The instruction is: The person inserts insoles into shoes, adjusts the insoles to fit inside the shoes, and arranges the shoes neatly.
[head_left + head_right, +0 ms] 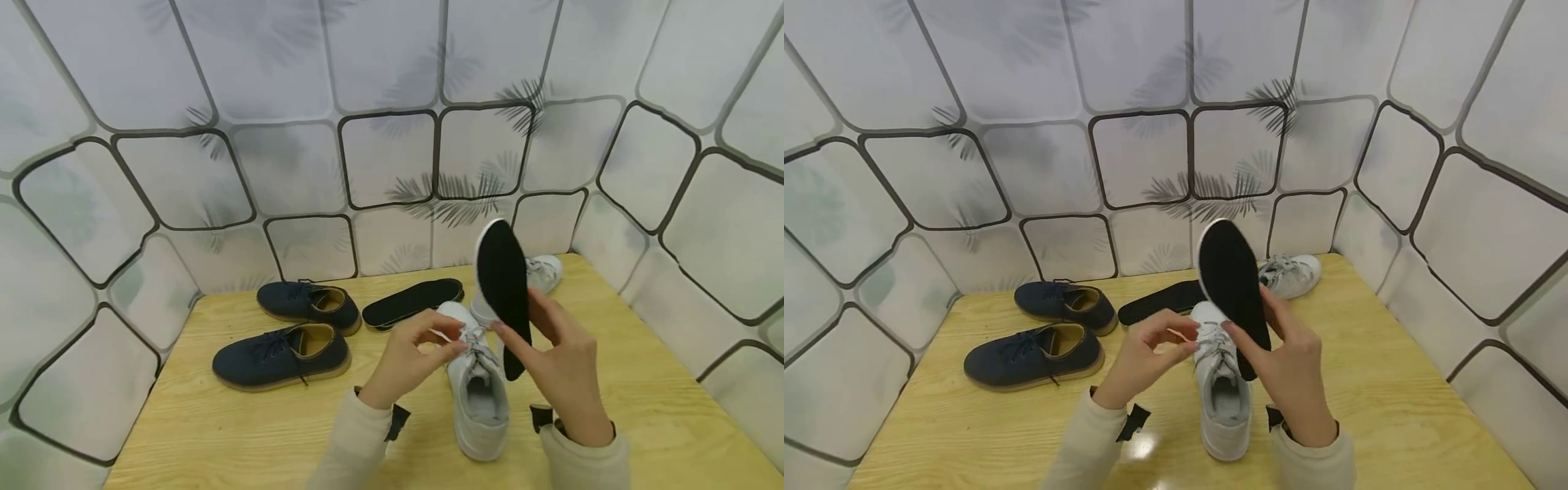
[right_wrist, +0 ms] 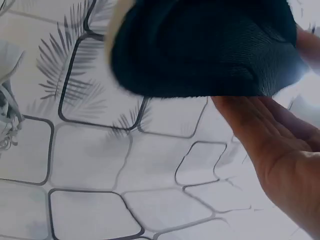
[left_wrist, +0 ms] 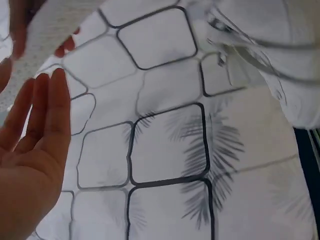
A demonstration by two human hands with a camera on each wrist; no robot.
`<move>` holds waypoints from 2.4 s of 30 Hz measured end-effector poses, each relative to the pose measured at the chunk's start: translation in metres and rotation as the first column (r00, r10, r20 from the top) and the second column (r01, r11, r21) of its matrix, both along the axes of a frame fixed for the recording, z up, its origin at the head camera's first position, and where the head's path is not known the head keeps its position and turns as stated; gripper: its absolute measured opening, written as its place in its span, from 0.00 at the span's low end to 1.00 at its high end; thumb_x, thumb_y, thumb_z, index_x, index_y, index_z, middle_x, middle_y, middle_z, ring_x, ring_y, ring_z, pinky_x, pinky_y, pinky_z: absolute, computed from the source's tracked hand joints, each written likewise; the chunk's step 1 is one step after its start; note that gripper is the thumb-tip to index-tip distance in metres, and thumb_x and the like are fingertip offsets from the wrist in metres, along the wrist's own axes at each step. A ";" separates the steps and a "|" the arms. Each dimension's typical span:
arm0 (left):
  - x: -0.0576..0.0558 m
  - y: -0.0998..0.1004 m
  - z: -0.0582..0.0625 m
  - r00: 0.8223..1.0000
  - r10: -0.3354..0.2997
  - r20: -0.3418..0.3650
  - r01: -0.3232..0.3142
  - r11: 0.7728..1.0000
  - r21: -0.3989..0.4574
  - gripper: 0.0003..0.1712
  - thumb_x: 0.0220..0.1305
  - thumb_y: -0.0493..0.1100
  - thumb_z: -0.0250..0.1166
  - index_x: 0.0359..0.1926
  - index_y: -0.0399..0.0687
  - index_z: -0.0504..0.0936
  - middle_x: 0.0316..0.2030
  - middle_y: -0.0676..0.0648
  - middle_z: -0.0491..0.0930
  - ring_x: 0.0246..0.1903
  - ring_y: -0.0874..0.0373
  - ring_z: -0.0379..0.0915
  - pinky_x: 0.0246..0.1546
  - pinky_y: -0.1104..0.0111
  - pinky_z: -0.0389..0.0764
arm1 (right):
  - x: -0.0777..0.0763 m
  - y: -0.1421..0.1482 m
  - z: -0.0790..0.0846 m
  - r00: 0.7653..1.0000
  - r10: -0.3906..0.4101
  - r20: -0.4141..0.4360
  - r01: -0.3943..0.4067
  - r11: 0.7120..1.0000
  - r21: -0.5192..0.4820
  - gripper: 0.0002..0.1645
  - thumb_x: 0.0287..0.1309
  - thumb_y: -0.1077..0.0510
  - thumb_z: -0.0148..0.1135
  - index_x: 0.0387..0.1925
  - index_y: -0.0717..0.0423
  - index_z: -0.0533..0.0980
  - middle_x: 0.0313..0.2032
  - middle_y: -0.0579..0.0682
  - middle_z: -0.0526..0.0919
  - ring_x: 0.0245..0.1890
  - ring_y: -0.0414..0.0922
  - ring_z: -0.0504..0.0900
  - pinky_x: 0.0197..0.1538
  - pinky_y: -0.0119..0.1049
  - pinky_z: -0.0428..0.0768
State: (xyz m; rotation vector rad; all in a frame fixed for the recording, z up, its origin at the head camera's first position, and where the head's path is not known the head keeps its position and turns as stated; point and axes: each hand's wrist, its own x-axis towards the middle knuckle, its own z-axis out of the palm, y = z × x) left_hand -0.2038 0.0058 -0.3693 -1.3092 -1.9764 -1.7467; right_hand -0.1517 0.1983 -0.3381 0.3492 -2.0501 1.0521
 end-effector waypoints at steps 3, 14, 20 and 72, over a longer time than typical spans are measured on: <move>-0.001 0.012 -0.014 0.941 0.143 -0.308 -0.241 0.920 -0.309 0.09 0.51 0.42 0.66 0.35 0.48 0.79 0.37 0.51 0.74 0.38 0.62 0.69 0.38 0.76 0.71 | 0.003 0.006 0.004 0.997 0.045 0.055 -0.033 0.981 -0.191 0.35 0.37 0.72 0.68 0.53 0.55 0.71 0.44 0.52 0.78 0.41 0.39 0.79 0.41 0.26 0.75; -0.004 0.050 -0.063 0.689 0.251 -0.680 -0.674 0.566 -0.474 0.12 0.40 0.50 0.71 0.26 0.56 0.77 0.34 0.53 0.66 0.40 0.59 0.63 0.40 0.69 0.64 | 0.027 0.019 -0.018 0.833 -0.051 0.551 0.058 0.998 0.005 0.14 0.51 0.49 0.61 0.38 0.50 0.79 0.37 0.48 0.80 0.29 0.33 0.79 0.29 0.28 0.77; -0.004 0.053 -0.065 0.728 0.227 -0.647 -0.595 0.679 -0.430 0.04 0.47 0.41 0.67 0.24 0.54 0.80 0.33 0.53 0.69 0.34 0.63 0.67 0.36 0.76 0.69 | 0.034 0.040 -0.013 0.596 0.130 0.793 -0.118 0.990 -0.074 0.21 0.54 0.45 0.57 0.38 0.57 0.78 0.25 0.49 0.79 0.20 0.41 0.75 0.24 0.35 0.75; -0.016 0.044 -0.062 0.858 0.299 -0.417 -0.464 0.799 -0.383 0.06 0.45 0.39 0.68 0.21 0.51 0.77 0.22 0.58 0.71 0.21 0.71 0.64 0.23 0.83 0.64 | 0.000 -0.028 0.018 0.413 -0.227 0.882 -0.586 0.675 0.448 0.17 0.37 0.45 0.59 0.17 0.54 0.70 0.17 0.47 0.72 0.17 0.42 0.70 0.22 0.37 0.68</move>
